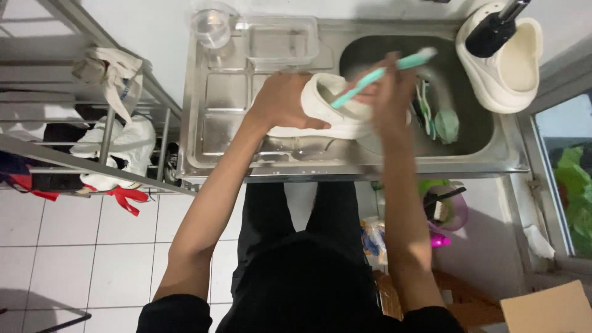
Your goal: Washing a white clog shoe by scrubbing it with a brush over a sink
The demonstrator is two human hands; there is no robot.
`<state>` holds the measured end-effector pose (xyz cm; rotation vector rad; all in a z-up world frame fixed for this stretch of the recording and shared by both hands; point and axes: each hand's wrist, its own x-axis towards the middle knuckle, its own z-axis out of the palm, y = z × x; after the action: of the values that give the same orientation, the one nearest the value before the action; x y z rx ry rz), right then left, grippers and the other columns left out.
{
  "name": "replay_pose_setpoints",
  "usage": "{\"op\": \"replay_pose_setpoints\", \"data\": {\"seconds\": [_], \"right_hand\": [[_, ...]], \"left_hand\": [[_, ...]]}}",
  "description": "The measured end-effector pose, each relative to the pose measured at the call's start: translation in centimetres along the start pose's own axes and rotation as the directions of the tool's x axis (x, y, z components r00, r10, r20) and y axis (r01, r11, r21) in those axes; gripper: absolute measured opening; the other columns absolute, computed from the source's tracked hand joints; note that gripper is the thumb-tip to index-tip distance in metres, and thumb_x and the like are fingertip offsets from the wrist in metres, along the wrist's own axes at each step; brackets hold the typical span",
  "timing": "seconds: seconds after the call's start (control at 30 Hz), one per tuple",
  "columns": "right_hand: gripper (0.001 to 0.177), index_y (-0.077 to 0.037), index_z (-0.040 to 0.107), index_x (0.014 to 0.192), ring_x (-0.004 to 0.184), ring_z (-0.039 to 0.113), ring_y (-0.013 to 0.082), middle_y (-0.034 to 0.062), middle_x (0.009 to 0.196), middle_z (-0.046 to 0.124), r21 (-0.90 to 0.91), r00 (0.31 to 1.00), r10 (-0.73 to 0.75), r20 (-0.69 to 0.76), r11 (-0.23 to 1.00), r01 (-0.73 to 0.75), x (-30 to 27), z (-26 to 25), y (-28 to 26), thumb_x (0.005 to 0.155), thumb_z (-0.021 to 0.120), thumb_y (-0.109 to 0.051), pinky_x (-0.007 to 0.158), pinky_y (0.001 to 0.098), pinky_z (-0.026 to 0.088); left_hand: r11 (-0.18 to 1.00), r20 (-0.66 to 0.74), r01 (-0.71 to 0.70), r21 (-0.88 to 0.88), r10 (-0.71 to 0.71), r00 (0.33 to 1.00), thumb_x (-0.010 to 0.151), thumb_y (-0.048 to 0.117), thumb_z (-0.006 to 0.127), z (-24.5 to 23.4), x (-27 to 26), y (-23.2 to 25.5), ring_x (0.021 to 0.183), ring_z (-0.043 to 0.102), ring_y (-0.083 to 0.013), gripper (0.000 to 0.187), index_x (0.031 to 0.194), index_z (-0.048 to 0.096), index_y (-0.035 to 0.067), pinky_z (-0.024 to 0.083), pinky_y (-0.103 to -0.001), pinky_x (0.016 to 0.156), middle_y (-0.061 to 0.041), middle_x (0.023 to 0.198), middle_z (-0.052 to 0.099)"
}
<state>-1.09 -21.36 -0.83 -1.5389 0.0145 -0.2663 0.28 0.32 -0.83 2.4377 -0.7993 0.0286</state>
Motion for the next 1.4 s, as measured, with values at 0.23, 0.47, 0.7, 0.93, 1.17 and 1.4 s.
{"op": "replay_pose_setpoints", "data": {"seconds": [0.23,0.47,0.7,0.93,1.17,1.4], "right_hand": [[0.035,-0.014,0.051,0.101,0.059,0.068,0.0262,0.0087,0.071,0.053,0.331,0.958,0.128,-0.256,0.943,-0.037,1.7,-6.2,3.1,0.095,0.057,-0.048,0.058,0.0430,0.068],[0.059,-0.006,0.053,0.092,0.061,0.077,0.0220,0.0165,0.070,0.075,-0.013,0.988,-0.151,0.045,0.988,0.152,-2.1,1.4,-2.1,0.096,0.038,-0.063,0.050,0.0263,0.063],[0.032,-0.014,0.048,0.102,0.058,0.065,0.0219,0.0098,0.073,0.062,0.332,0.954,0.143,-0.263,0.942,-0.049,-0.3,-5.6,-1.0,0.095,0.058,-0.044,0.059,0.0421,0.069],[0.039,-0.011,0.054,0.094,0.067,0.076,0.0284,0.0155,0.078,0.072,0.237,0.998,-0.062,-0.017,0.969,0.064,-1.5,1.5,2.8,0.098,0.046,-0.050,0.054,0.0446,0.066],[0.046,-0.007,0.061,0.091,0.063,0.077,0.0238,0.0136,0.075,0.071,0.250,0.998,0.009,-0.055,0.968,0.006,-0.4,-2.8,1.9,0.092,0.060,-0.054,0.053,0.0339,0.068],[0.042,-0.008,0.059,0.081,0.063,0.075,0.0237,0.0108,0.068,0.068,0.218,0.991,-0.073,-0.115,0.971,0.097,1.0,-4.7,1.4,0.104,0.052,-0.041,0.052,0.0352,0.064]], "left_hand": [[0.999,-0.003,-0.036,-0.005,0.036,0.999,0.056,0.063,0.082,0.8,0.9,-0.5,0.095,0.072,-0.0267,0.080,0.127,0.069,0.027,0.053,-0.041,0.074,0.003,0.108,0.078],[1.000,0.005,-0.014,0.005,0.014,1.000,0.058,0.055,0.086,0.2,0.5,0.8,0.088,0.070,-0.0289,0.063,0.108,0.072,0.019,0.047,-0.045,0.076,0.002,0.096,0.077],[1.000,-0.004,-0.022,-0.022,0.022,1.000,0.060,0.057,0.082,0.2,0.7,0.7,0.103,0.070,-0.0260,0.079,0.132,0.067,0.028,0.051,-0.042,0.080,0.003,0.114,0.078],[1.000,-0.018,0.013,0.010,-0.012,1.000,0.057,0.057,0.087,0.7,0.4,0.5,0.087,0.071,-0.0296,0.069,0.113,0.071,0.022,0.050,-0.043,0.072,0.000,0.095,0.077],[0.999,-0.042,-0.009,0.044,0.010,0.999,0.059,0.066,0.083,0.8,0.0,0.3,0.096,0.071,-0.0324,0.081,0.125,0.070,0.021,0.050,-0.045,0.080,-0.004,0.106,0.079],[0.992,-0.052,-0.057,0.110,0.063,0.997,0.061,0.071,0.084,0.8,0.5,0.4,0.098,0.072,-0.0316,0.091,0.133,0.064,0.018,0.057,-0.044,0.080,-0.006,0.113,0.077]]}}
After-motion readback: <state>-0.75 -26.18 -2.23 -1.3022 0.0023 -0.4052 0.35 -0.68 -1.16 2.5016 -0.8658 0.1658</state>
